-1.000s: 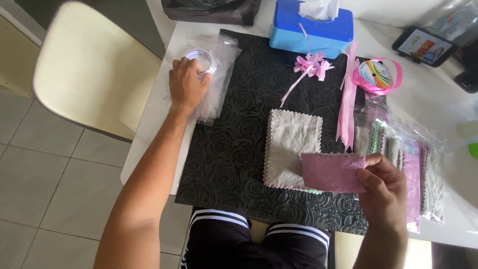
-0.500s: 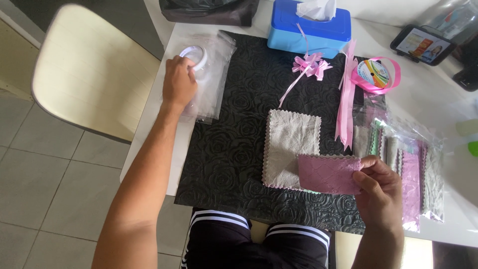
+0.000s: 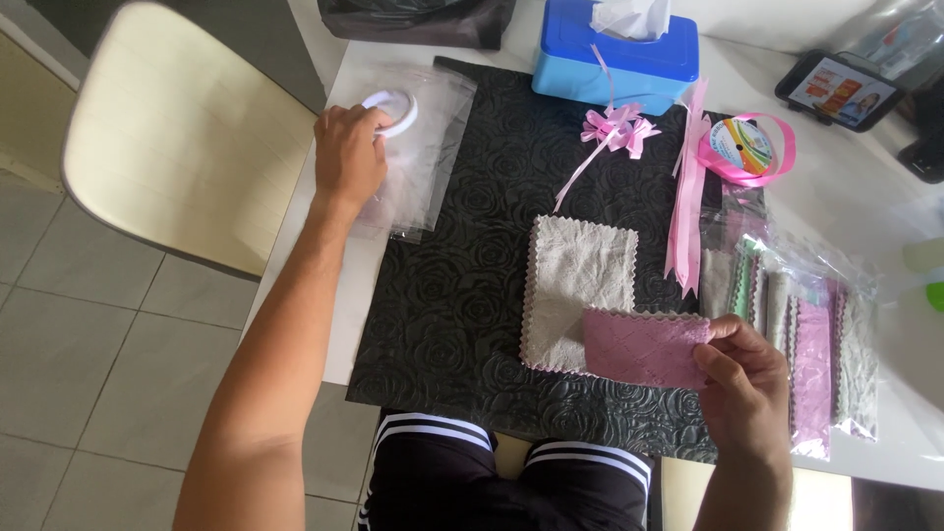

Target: The person packages small rectangular textile cloths by placing each cloth into an individual transparent plastic bag and smoothing the surface.

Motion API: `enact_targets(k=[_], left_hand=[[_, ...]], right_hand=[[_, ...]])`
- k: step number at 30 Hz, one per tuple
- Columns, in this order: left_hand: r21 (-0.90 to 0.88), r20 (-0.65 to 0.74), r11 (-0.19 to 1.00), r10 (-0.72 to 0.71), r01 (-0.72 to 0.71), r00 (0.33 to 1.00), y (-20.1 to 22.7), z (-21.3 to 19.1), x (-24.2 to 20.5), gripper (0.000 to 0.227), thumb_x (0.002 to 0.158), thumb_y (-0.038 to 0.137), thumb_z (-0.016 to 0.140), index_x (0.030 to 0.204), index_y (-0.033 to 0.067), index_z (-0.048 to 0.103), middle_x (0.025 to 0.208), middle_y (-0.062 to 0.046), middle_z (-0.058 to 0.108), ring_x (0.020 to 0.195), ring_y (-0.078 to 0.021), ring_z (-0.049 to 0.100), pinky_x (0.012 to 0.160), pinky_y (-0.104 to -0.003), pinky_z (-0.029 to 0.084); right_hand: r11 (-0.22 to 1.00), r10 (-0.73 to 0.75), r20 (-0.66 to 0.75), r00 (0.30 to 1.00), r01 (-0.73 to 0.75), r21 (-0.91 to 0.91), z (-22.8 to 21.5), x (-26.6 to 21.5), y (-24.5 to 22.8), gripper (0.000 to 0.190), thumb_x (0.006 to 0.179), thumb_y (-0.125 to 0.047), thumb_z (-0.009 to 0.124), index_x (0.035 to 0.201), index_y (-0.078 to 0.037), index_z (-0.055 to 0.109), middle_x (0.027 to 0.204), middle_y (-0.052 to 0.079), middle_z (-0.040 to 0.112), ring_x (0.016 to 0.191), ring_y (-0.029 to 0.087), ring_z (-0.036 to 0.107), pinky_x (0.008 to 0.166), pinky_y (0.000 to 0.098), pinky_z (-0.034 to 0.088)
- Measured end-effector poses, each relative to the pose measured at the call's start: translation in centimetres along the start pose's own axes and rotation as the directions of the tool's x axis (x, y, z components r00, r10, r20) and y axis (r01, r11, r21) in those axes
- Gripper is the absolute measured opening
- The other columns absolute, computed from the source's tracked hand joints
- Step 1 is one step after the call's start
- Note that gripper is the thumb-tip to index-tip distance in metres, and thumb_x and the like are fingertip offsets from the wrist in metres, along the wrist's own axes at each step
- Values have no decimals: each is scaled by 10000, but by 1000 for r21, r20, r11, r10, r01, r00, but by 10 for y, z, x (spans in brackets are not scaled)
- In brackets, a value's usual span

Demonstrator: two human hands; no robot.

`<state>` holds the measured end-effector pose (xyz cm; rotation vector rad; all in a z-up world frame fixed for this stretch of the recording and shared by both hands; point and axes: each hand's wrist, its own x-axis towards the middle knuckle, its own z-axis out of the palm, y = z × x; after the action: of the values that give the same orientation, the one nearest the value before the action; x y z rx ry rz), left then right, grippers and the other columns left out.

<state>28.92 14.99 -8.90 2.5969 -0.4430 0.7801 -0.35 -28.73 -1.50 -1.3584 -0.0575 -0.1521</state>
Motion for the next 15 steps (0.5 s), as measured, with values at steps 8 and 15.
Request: enact_targets(k=[8, 15], left_hand=[[16, 47, 1000, -11, 10, 999, 7, -3, -6, 314, 879, -12, 692, 1173, 96, 709, 1125, -91, 696, 1011, -364, 590, 961, -475, 443], [-742, 35, 667, 149, -74, 988, 219, -118, -48, 110, 1018, 173, 593, 975, 96, 659, 975, -79, 647, 950, -254, 639, 885, -377, 494]], right_hand=[[1000, -26, 82, 996, 26, 6, 9, 3, -6, 70, 941, -88, 634, 986, -79, 687, 877, 25, 698, 694, 94, 626, 610, 207, 540], [997, -69, 145, 987, 73, -25, 43, 19, -23, 92, 995, -81, 620, 1045, -60, 694, 946, 96, 757, 761, 146, 761, 703, 264, 682]])
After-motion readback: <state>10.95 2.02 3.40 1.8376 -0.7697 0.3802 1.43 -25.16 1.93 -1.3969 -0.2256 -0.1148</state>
